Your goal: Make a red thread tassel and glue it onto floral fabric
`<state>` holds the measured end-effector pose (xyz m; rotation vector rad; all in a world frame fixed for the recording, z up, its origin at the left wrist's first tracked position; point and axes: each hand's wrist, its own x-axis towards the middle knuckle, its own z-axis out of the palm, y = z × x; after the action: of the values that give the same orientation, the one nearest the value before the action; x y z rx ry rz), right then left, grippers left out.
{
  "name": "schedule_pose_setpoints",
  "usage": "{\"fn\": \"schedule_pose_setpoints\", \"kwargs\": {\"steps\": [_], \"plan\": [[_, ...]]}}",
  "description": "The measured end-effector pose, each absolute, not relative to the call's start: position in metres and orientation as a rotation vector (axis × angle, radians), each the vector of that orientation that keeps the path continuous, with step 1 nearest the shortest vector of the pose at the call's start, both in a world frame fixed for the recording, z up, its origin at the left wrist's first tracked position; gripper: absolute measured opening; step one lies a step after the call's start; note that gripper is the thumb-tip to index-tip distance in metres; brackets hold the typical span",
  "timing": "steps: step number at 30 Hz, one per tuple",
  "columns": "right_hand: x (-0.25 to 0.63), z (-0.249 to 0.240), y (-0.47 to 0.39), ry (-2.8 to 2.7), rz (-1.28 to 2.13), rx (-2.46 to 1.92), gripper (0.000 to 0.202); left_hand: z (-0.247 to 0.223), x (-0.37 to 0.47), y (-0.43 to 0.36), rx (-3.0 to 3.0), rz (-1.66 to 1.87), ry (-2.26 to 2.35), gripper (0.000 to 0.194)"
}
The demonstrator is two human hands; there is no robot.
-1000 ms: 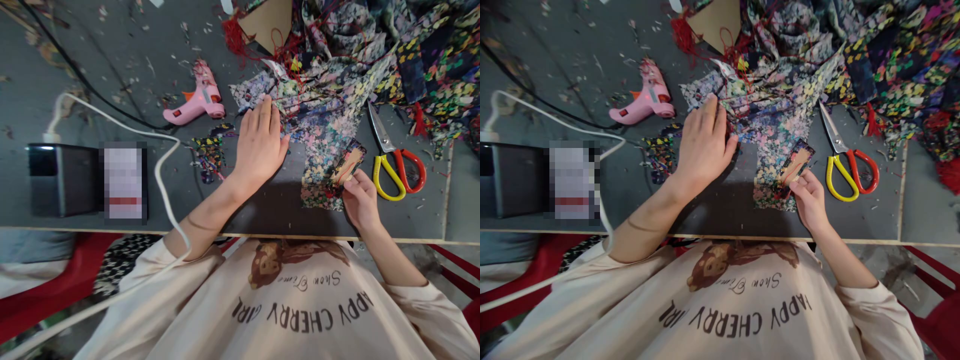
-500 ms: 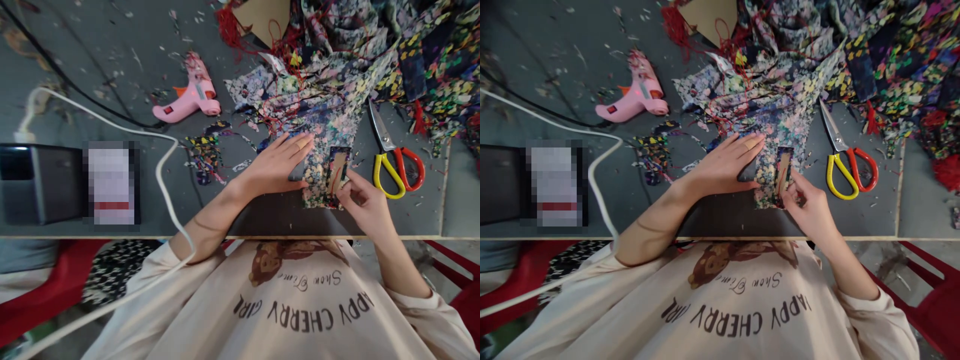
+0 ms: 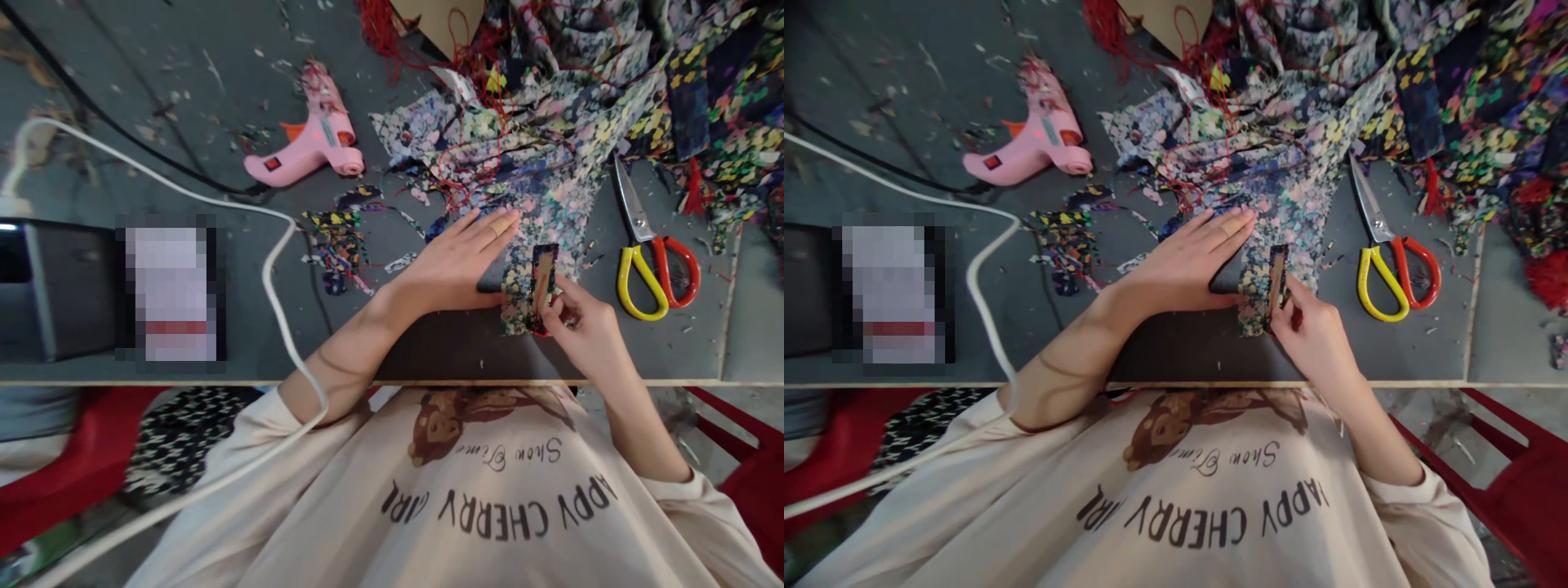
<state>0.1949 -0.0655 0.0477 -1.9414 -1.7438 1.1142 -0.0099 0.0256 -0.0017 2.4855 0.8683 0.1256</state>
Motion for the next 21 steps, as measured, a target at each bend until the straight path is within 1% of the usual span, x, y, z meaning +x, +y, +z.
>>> {"fn": "schedule_pose_setpoints", "kwargs": {"steps": [8,15,21], "plan": [[0.1904,0.0525,-0.0678,-1.833,1.045,-1.96,0.043,0.0024,-0.0089,0.0253,2.479,0.1,0.875,0.092],[0.1879,0.0544,-0.069,-1.899,0.98,-1.948,0.053,0.0042,-0.0079,0.0257,2.467,0.075,0.881,0.092],[0.1902,0.0541,-0.0678,-1.947,0.874,-1.949,0.054,0.0037,-0.0078,0.0255,2.469,0.085,0.884,0.091]]}}
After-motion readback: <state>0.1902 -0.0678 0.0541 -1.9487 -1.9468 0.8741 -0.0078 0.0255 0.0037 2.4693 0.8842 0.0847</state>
